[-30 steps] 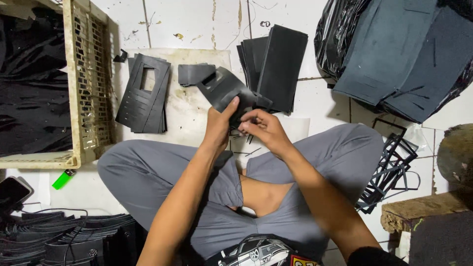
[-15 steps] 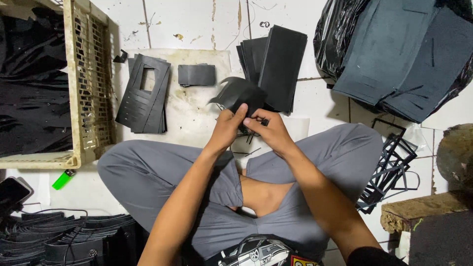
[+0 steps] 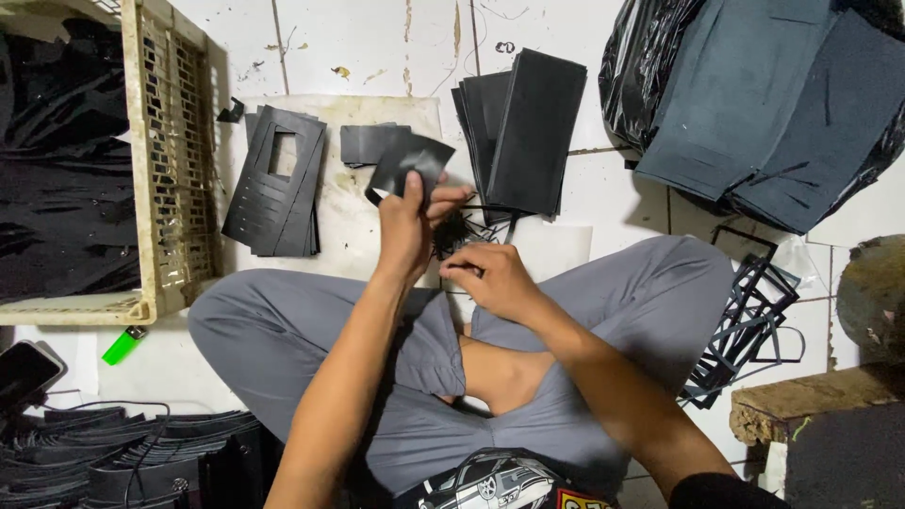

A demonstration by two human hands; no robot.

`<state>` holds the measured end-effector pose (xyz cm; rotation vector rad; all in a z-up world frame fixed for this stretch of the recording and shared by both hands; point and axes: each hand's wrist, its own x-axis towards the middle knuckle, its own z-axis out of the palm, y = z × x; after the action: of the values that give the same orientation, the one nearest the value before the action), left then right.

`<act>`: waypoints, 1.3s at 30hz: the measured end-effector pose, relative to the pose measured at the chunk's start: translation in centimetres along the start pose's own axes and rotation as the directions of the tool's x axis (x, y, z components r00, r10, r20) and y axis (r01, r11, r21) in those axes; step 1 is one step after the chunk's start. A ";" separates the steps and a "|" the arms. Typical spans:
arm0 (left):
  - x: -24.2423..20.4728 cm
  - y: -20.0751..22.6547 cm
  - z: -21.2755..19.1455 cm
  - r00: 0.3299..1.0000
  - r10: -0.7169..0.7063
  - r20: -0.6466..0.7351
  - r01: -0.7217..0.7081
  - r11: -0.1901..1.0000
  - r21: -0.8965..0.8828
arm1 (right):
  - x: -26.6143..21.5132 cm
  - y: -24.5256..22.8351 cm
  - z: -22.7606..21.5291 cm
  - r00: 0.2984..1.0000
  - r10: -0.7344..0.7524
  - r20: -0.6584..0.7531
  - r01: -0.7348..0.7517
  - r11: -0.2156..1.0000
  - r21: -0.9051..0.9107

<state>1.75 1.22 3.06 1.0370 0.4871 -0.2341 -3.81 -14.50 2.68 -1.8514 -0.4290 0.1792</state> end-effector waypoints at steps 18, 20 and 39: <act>-3.0 -0.3 -1.4 0.919 0.215 0.329 -0.362 0.790 0.494 | -2.9 -7.3 -7.4 0.888 0.188 -0.420 -0.091 0.966 0.241; -3.2 -0.5 -1.6 0.922 0.214 0.324 -0.359 0.788 0.501 | -5.0 -6.7 -7.5 0.831 0.169 -0.531 0.014 0.946 0.323; -4.9 -8.5 0.6 0.926 0.113 0.361 -0.319 0.746 0.585 | -27.1 -11.3 -24.6 0.154 0.024 -0.988 0.274 0.959 0.066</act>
<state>-5.80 -3.67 -0.79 1.6842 -0.0237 -0.3555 -22.86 -43.54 18.77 -1.2757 0.4048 -1.0903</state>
